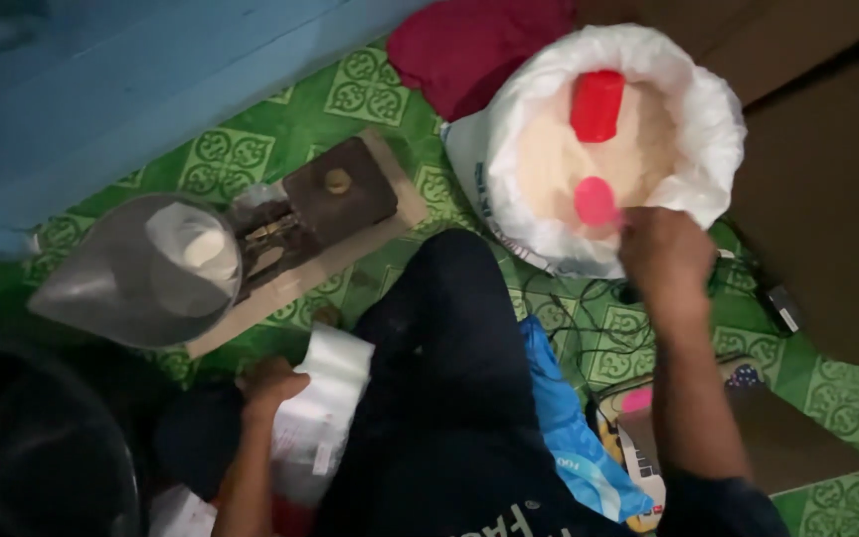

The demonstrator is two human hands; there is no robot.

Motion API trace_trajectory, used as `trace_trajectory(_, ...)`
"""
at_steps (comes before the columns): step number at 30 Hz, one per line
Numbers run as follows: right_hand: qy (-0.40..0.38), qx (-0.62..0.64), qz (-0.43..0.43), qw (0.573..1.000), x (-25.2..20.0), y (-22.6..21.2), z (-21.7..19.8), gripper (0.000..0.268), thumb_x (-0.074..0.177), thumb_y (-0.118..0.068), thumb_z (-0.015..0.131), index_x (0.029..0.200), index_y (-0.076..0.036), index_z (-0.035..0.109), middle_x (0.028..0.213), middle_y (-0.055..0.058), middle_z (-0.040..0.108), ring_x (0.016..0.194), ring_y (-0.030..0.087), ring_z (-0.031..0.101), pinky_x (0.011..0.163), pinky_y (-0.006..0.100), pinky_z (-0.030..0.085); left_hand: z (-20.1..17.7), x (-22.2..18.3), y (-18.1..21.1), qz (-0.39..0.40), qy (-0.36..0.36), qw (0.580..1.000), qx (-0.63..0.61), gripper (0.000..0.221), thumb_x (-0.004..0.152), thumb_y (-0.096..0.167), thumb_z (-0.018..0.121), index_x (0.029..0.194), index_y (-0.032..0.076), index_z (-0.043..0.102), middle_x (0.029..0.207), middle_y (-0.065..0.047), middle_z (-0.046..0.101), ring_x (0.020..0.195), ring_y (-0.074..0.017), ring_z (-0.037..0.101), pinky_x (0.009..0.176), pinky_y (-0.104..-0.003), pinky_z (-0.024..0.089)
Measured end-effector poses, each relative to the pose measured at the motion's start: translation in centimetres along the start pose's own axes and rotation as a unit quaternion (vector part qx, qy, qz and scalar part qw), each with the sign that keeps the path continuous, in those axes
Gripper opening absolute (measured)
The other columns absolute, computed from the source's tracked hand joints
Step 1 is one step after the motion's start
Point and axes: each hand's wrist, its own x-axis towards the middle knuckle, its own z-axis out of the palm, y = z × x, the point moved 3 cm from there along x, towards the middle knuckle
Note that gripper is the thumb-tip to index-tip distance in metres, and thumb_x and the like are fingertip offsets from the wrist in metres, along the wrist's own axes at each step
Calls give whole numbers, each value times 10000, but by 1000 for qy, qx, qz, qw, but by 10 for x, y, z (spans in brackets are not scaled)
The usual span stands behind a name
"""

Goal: Scooping white powder from a large sack into a scale tray and then pouring it into small plastic bags for packaging.

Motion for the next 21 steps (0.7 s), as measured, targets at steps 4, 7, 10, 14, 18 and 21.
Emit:
trace_trajectory(4,3,-39,-47,998,37,-30,58,222,730,-167,689,914,-234,795,705,47,720,745,275,740,667,414,603,6,12,-4,1,7,999,-32,610,759,495,543,1210,122,715,1330,-153,635,1322,-387,505,1009,-509,425)
trace_trajectory(7,91,-33,-103,990,51,-47,70,162,676,-147,703,818,-152,780,641,72,665,640,294,698,577,432,592,17,24,-8,-5,24,998,-50,567,760,473,559,1170,129,745,1299,-132,659,1312,-379,510,1027,-495,407)
trace_trajectory(10,228,-119,-112,960,42,-54,57,183,697,-191,673,819,-62,714,646,46,562,583,256,653,535,395,562,29,29,-8,20,16,1000,-5,589,764,506,493,1196,180,726,1307,-90,668,1290,-336,562,1003,-476,467)
trace_trajectory(14,195,62,-143,968,0,-76,-10,497,842,-332,780,1261,-80,692,1281,221,538,1180,438,495,869,553,447,32,34,-8,47,54,995,-71,568,761,475,516,1189,162,722,1279,-111,674,1290,-348,556,999,-517,453)
trace_trajectory(18,157,305,-260,903,-57,-123,-19,386,878,-95,706,1211,82,628,1261,310,487,1142,543,501,901,563,477,31,11,2,45,108,991,-71,456,840,381,478,1187,176,692,1229,-71,694,1263,-327,573,1064,-553,329)
trace_trajectory(21,87,378,-363,847,-87,-176,31,239,872,-130,719,1099,-65,679,1058,192,649,1070,418,594,933,522,451,41,-5,10,47,168,982,-76,324,862,314,558,1094,153,717,1063,-55,737,1127,-287,660,981,-505,396)
